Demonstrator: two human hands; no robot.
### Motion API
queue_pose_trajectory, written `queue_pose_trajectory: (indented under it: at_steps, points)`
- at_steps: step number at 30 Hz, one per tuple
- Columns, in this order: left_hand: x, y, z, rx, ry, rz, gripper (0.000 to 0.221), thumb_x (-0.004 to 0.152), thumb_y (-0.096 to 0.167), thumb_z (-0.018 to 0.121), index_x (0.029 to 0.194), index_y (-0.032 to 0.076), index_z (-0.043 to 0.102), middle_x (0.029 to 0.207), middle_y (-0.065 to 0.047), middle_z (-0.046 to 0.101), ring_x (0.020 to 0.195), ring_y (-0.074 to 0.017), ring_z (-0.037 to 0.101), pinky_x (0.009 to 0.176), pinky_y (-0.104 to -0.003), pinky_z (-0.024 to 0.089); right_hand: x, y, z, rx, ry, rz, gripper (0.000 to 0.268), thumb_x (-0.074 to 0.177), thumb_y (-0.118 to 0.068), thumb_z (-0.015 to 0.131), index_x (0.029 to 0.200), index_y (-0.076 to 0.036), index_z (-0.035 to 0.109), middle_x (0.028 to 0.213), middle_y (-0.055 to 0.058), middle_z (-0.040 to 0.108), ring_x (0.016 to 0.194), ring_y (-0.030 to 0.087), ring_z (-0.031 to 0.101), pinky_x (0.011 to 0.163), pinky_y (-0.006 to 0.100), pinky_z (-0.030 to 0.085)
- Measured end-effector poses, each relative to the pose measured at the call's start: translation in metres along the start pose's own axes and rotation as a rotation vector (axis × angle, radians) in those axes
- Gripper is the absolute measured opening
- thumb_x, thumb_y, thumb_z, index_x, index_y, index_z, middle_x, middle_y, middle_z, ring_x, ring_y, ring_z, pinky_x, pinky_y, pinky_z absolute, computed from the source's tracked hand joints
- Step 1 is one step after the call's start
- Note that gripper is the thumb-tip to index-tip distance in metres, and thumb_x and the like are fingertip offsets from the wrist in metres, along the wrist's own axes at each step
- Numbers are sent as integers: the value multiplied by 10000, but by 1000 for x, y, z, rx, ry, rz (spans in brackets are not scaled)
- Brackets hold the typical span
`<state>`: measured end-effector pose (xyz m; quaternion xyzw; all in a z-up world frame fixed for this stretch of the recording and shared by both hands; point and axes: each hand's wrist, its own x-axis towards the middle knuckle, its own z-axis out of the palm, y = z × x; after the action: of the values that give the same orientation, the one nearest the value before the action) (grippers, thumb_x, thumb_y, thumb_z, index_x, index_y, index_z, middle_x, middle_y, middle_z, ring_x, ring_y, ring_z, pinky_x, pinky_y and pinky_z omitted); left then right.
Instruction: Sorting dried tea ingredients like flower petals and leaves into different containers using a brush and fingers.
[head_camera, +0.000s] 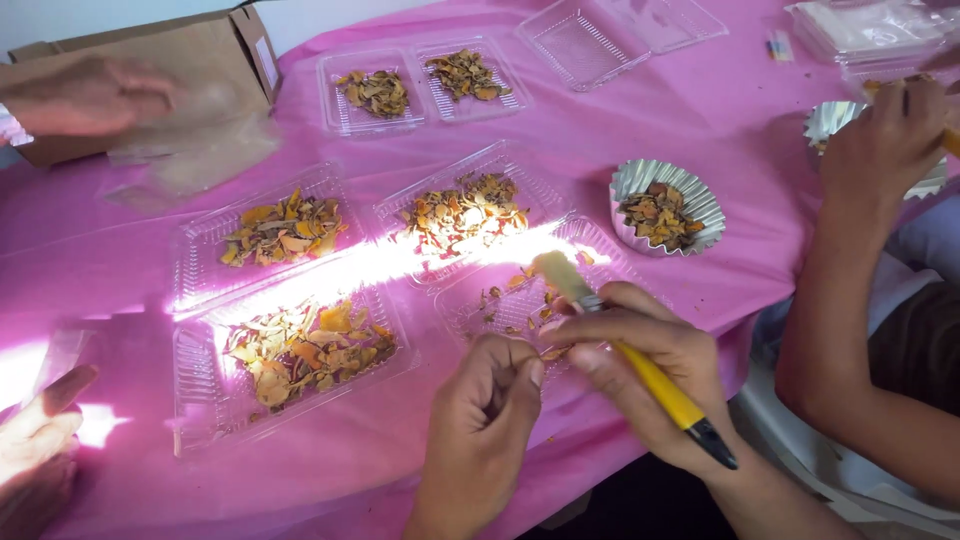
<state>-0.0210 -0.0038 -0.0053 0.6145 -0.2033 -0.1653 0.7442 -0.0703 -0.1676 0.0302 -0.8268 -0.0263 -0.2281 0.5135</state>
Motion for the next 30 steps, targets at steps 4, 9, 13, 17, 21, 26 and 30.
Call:
queue_pose_trajectory:
  at_steps: [4,9,13,17,21,26,30]
  points:
    - [1,6,-3,110,25,12,130,1021,174,613,957,81,678,628,56,427,531,-42,321,472,-248,290,5,1,9,87,25,-52,108,900,-106,731,989,-67,778,895,69,680,994,187,763,932,259,589]
    - [2,3,-6,7,5,-38,154,1027,176,614,934,64,664,638,40,417,536,-57,325,470,-251,270,6,6,7,95,15,-56,102,900,-134,736,968,-84,793,902,51,761,794,116,652,769,218,523]
    - [4,8,-8,-37,-8,-36,219,1019,271,611,947,70,660,647,63,385,552,-48,308,485,-244,248,11,6,0,171,-57,-53,92,906,-125,730,959,-84,794,777,41,698,744,120,581,709,233,474]
    - [4,6,-13,6,-67,-53,270,1039,317,562,910,93,636,708,60,409,638,-67,374,564,-256,313,11,6,-4,116,-57,-109,113,908,-132,720,975,-77,792,764,39,658,689,105,578,652,201,459]
    - [7,-1,-14,-85,-109,-121,364,1022,387,528,924,71,681,800,17,583,725,-107,507,693,-263,443,15,10,-6,-12,-39,-228,120,915,-144,701,993,-93,776,773,37,659,661,105,544,596,200,425]
    - [8,-1,-17,-66,-89,-92,360,1015,389,539,928,69,679,774,16,560,728,-102,517,677,-267,439,13,23,-2,-3,-46,-237,144,883,-157,754,1019,-134,795,787,16,551,639,88,501,588,190,397]
    - [7,-7,-16,-343,-150,-155,271,1017,280,602,926,31,658,869,-36,599,737,-117,480,660,-252,392,12,29,-2,34,-41,-261,160,869,-138,771,1027,-126,794,803,18,535,647,88,507,595,190,404]
